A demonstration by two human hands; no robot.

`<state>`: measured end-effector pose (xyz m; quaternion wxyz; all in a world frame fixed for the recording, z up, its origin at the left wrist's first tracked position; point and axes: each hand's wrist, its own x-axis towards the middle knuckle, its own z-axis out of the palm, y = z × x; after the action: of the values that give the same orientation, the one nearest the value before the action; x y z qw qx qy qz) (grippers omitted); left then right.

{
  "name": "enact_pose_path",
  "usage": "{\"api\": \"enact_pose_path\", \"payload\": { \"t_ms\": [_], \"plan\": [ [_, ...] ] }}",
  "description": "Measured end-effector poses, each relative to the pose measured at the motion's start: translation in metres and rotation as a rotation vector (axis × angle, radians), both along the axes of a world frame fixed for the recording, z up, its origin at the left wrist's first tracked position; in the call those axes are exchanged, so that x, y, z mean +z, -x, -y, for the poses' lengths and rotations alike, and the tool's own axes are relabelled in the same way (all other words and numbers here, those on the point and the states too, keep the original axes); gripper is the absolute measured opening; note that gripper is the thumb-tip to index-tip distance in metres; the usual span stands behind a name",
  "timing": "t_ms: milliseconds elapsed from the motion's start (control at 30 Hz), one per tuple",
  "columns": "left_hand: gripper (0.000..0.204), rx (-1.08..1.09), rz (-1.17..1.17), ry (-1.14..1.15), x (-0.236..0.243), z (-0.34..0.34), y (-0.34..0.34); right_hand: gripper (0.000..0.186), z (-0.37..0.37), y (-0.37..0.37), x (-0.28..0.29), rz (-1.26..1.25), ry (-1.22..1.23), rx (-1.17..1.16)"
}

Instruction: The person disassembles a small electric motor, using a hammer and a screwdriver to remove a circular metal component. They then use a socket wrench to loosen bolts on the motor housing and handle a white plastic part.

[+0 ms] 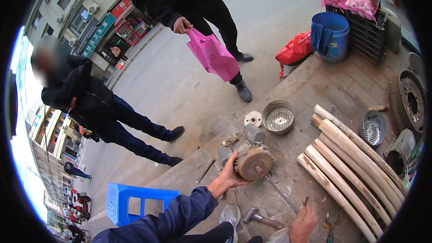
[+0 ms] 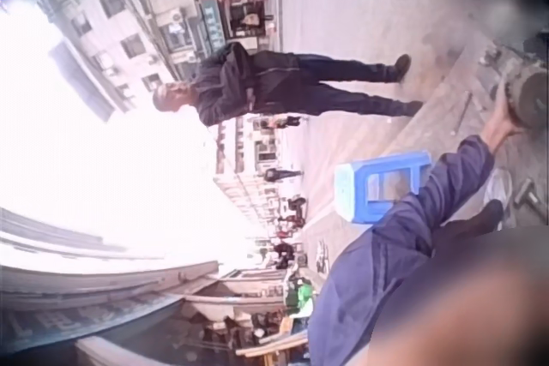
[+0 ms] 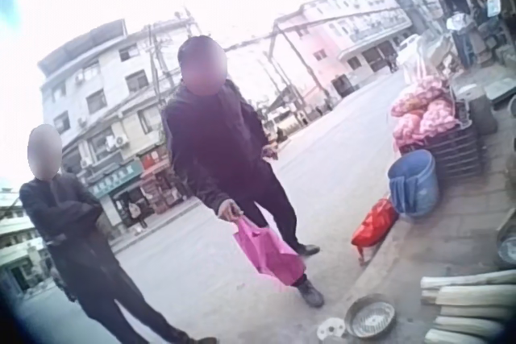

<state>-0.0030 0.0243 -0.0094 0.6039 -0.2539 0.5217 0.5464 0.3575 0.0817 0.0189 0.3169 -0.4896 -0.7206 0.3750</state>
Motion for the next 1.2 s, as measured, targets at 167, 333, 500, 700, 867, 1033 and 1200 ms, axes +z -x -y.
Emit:
{"api": "enact_pose_path", "payload": {
  "t_ms": [167,333,500,700,867,1033,1200],
  "plan": [
    [0.1,-0.017,-0.005,-0.053,-0.005,0.002,0.0,0.048,-0.008,-0.004,0.0,-0.118,0.483,-0.258],
    [0.101,-0.016,-0.038,-0.046,0.009,-0.001,-0.003,0.057,-0.006,0.002,0.044,-0.305,0.695,-0.271],
    [0.096,-0.017,-0.052,-0.063,0.013,-0.005,-0.008,0.068,0.002,-0.027,0.026,-0.325,0.703,-0.072],
    [0.092,0.02,-0.06,-0.059,0.017,-0.002,-0.009,0.056,0.012,-0.023,0.052,0.104,0.318,0.202],
    [0.088,0.001,-0.066,-0.063,0.016,-0.002,-0.006,0.042,-0.011,-0.028,0.06,0.579,0.365,0.392],
    [0.09,0.024,-0.063,-0.072,0.022,-0.005,-0.013,0.042,-0.005,-0.016,0.053,0.411,-0.036,0.274],
    [0.087,0.001,-0.074,-0.061,0.017,-0.002,-0.01,0.06,0.004,-0.002,0.055,0.167,0.227,0.04]
  ]
}}
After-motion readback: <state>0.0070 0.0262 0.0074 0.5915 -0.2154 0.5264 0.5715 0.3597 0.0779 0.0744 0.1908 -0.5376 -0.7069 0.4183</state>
